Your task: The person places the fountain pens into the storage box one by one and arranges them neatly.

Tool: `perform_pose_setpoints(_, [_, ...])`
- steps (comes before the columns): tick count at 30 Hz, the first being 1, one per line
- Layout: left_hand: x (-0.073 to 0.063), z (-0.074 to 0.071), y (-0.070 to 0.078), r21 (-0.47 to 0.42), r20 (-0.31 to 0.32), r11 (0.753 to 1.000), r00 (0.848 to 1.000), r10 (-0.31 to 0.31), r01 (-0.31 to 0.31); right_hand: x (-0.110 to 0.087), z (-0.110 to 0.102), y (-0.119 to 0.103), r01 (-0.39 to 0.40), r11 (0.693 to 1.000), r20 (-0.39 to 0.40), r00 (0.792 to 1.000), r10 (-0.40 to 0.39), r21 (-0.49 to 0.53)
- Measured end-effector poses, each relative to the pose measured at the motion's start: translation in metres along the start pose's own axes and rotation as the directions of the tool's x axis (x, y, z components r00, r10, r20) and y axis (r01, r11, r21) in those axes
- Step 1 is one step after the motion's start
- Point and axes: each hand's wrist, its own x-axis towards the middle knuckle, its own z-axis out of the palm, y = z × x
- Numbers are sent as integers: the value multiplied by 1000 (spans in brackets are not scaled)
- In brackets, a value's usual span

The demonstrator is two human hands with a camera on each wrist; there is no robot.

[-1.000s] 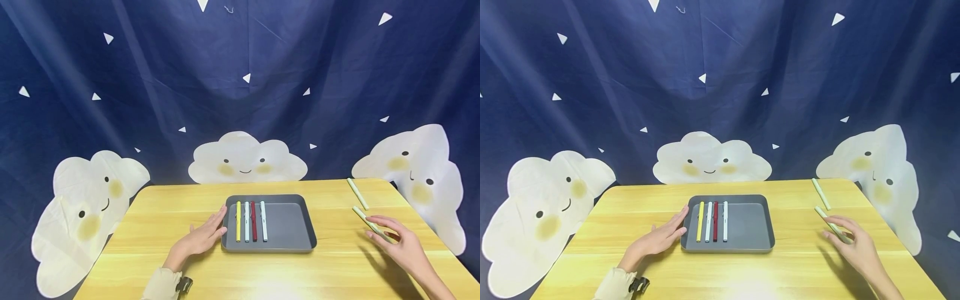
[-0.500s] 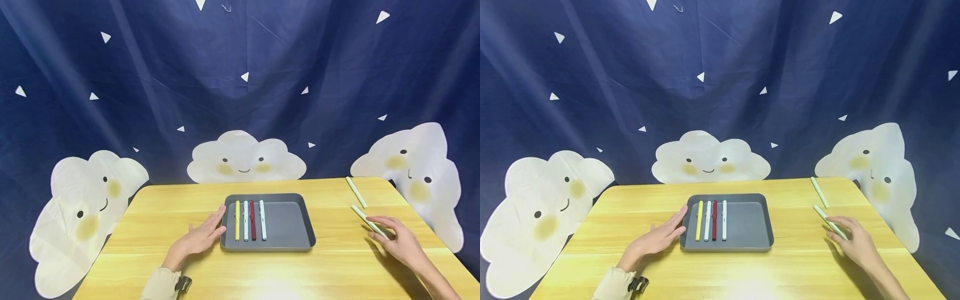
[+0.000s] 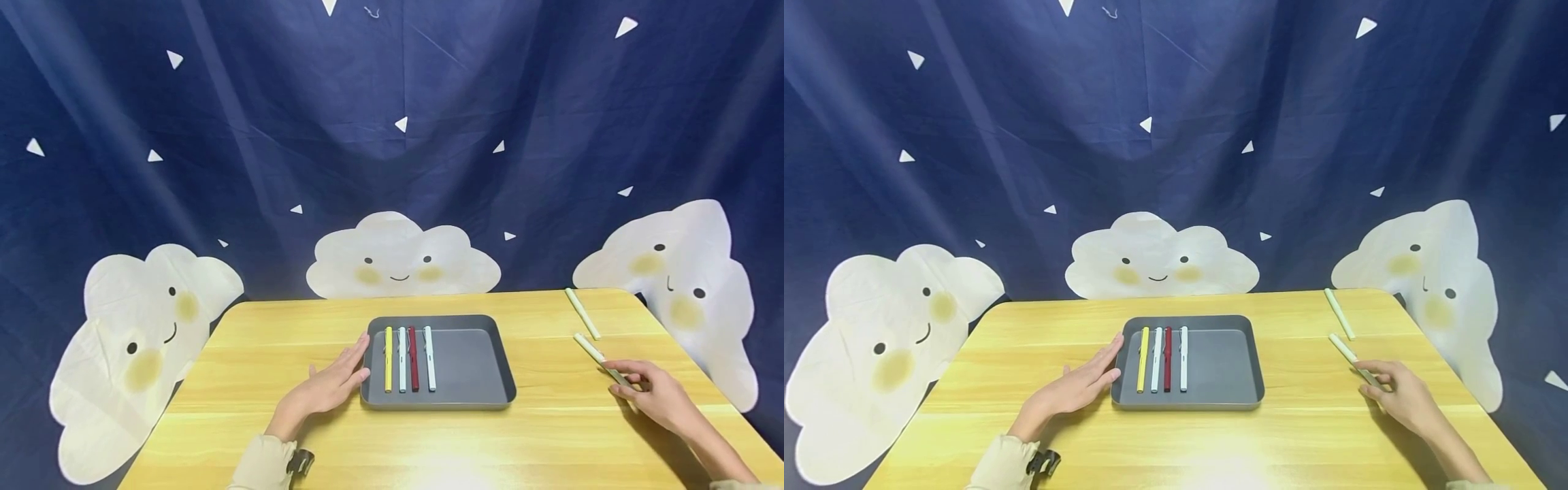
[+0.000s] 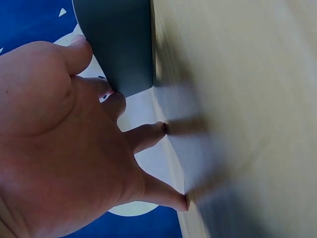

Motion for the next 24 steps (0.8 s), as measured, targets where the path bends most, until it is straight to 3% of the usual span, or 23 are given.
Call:
perform_pose_setpoints(13, [2,-2,-1,3,5,1000,1000,-4,4,6,0,-3,42,999,16,999,-42,-21])
perform_pose_setpoints(24, [1,-2,0,4,10,1000,1000,-4,4,4,-4,-11,-21,999,73,997,24,-43])
